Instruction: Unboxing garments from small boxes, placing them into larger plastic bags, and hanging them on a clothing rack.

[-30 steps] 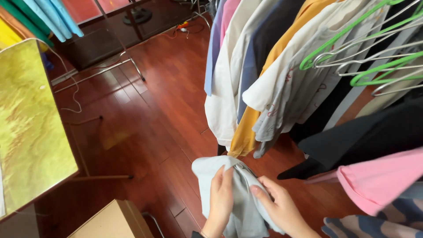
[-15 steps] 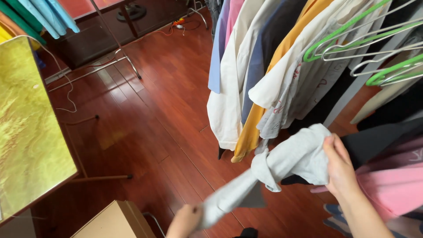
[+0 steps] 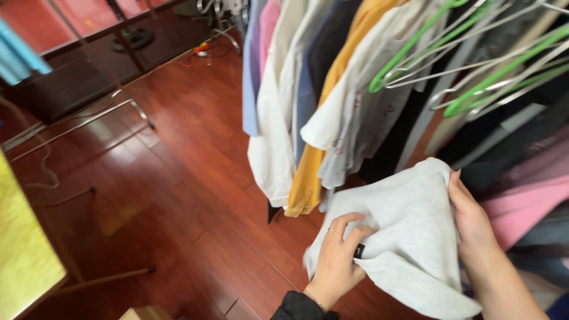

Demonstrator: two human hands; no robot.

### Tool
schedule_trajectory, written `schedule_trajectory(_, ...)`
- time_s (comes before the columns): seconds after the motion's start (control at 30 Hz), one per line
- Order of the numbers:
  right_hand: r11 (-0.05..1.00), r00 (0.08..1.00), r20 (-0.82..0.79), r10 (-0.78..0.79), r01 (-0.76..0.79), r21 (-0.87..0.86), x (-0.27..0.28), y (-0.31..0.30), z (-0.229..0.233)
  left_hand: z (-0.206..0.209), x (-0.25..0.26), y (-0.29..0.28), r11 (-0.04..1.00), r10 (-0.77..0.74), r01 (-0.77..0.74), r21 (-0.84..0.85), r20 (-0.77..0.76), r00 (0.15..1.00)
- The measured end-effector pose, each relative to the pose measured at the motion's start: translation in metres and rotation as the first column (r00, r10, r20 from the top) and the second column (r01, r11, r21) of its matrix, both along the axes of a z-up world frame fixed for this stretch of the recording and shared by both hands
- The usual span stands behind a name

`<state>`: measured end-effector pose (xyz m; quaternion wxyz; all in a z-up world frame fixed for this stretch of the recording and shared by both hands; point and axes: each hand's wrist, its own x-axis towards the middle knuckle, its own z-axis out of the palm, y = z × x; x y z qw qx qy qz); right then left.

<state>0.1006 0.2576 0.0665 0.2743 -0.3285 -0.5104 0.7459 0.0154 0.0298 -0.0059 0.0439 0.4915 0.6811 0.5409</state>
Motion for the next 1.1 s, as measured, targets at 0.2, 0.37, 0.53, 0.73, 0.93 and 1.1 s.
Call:
schedule_trajectory(0.2,0.951,0.934,0.225,-0.277,0.232,0.206,0.042,0.042,-0.022,0.027,-0.017,0.019,0.994,-0.044,0.034,0.103,0.095,0.995)
schedule_trajectory(0.37,0.687,0.955,0.297,-0.026,-0.199,0.699,0.078,-0.014,0.009,0.095,-0.03,0.057,0.99,-0.019,0.009,-0.139,-0.07,0.997)
schedule_trajectory(0.53,0.787,0.926,0.375,-0.044,-0.199,0.584,0.1,-0.034,0.006,0.113,-0.008,0.105,0.923,-0.258,0.197,-0.329,-0.154,0.954)
schedule_trajectory(0.73,0.674,0.794,0.485,-0.366,-0.133,0.726,0.152,-0.013,0.038,0.134,0.012,0.141,0.869,-0.495,0.458,-0.187,-0.359,0.791)
schedule_trajectory(0.93,0.456,0.733,0.185,-0.655,0.188,0.87,0.186,-0.011,0.096,0.169,0.029,0.16,0.757,-0.561,0.65,-0.069,-0.579,0.592)
schedule_trajectory(1.1,0.379,0.711,0.068,-0.7,0.289,0.879,0.187,-0.023,0.116,0.168,0.031,0.168,0.767,-0.482,0.642,0.004,-0.657,0.58)
